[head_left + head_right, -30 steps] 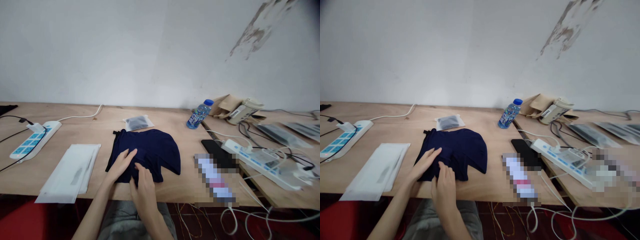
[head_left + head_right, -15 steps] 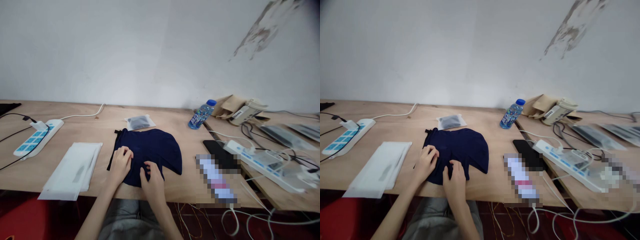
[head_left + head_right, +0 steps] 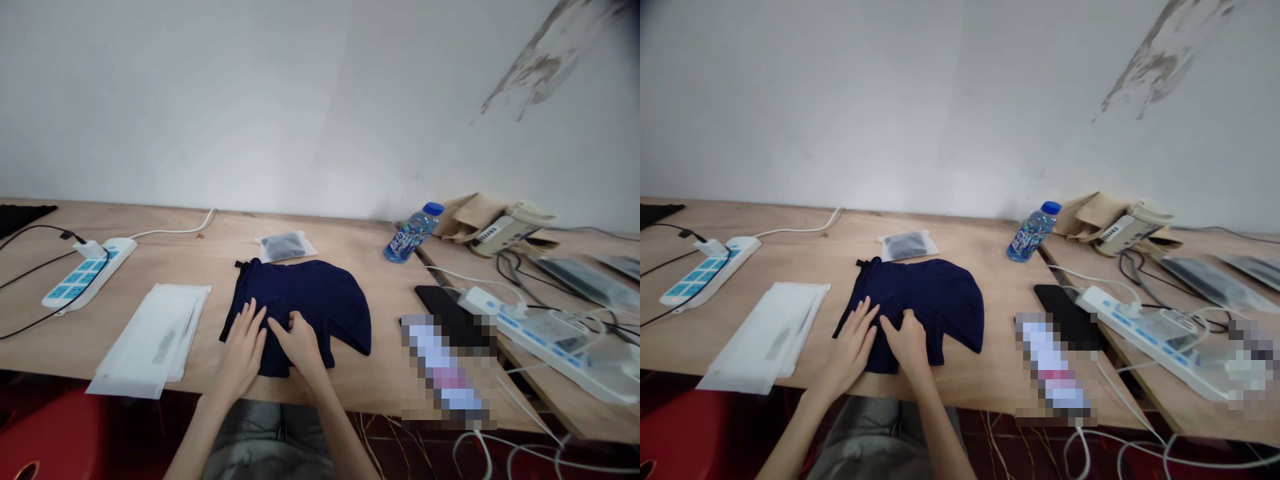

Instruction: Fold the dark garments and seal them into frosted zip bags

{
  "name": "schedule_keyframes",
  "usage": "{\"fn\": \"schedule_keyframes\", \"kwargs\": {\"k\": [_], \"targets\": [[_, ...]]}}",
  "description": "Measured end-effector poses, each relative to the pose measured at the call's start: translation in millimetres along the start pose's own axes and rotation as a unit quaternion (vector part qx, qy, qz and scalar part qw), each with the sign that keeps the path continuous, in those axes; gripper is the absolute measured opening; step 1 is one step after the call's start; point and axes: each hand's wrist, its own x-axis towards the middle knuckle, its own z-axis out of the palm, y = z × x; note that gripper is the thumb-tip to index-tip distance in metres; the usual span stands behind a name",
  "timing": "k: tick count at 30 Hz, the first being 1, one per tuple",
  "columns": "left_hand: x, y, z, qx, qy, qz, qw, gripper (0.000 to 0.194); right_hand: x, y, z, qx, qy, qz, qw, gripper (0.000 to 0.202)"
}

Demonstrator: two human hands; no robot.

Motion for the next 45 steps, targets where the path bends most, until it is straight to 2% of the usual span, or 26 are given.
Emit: {"fn": "schedule_keyframes", "kwargs": {"k": [2, 5, 9, 12, 15, 19, 22, 29, 32, 36, 39, 42, 45], "targets": [[-3.3, -12.8, -14.0, 0.010, 0.058, -0.042, 0.997, 0.044, -1.2, -5.6, 0.4, -0.015, 0.009, -0.008, 1.000, 0.021], [-18.3, -44.3, -35.1, 0.071, 0.144, -0.116, 0.980, 0.038, -3.2, -10.4, -1.2, -0.026, 0.014, -0.014, 0.999, 0.014], [-49.6, -89.1, -56.2, 0.139, 0.146, -0.219, 0.955, 0.044, -5.0, -8.2, -3.5, 0.010, 0.026, -0.029, 0.999, 0.012], [-68.3, -104.9, -65.6, 0.155, 0.118, -0.277, 0.941, 0.048, -5.4, -2.9, -3.6, 0.064, 0.013, -0.035, 0.997, 0.015], [-77.4, -103.9, -69.9, 0.162, 0.103, -0.307, 0.932, 0.047, -5.2, 1.7, -3.8, 0.103, -0.002, -0.043, 0.994, 0.015], [-80.4, -98.3, -71.2, 0.152, 0.095, -0.288, 0.941, 0.036, -5.1, 4.1, -5.1, 0.113, -0.008, -0.047, 0.992, 0.015], [-80.5, -101.4, -71.0, 0.153, 0.083, -0.285, 0.943, 0.029, -5.6, 3.9, -5.9, 0.129, -0.011, -0.053, 0.990, 0.014], [-74.0, -101.4, -74.0, 0.191, 0.043, -0.321, 0.927, 0.027, -2.5, 8.7, -9.2, 0.161, -0.003, -0.049, 0.986, 0.018], [-65.9, -94.9, -78.0, 0.198, 0.052, -0.340, 0.918, 0.030, 0.8, 15.1, -14.4, 0.177, 0.001, -0.030, 0.984, 0.022], [-44.9, -85.8, -84.8, 0.185, 0.128, -0.312, 0.923, 0.032, 4.4, 23.4, -25.3, 0.203, -0.007, -0.022, 0.979, 0.025], [-19.3, -75.6, -85.4, 0.163, 0.182, -0.224, 0.943, 0.026, 5.6, 28.1, -34.9, 0.204, -0.007, -0.028, 0.979, 0.027], [12.4, -61.3, -75.8, 0.115, 0.181, -0.116, 0.970, 0.024, 4.7, 29.1, -46.1, 0.189, -0.009, -0.031, 0.981, 0.027], [43.6, -44.7, -56.4, 0.085, 0.139, -0.032, 0.986, 0.028, 1.6, 24.2, -60.0, 0.192, -0.044, -0.043, 0.979, 0.024]]}}
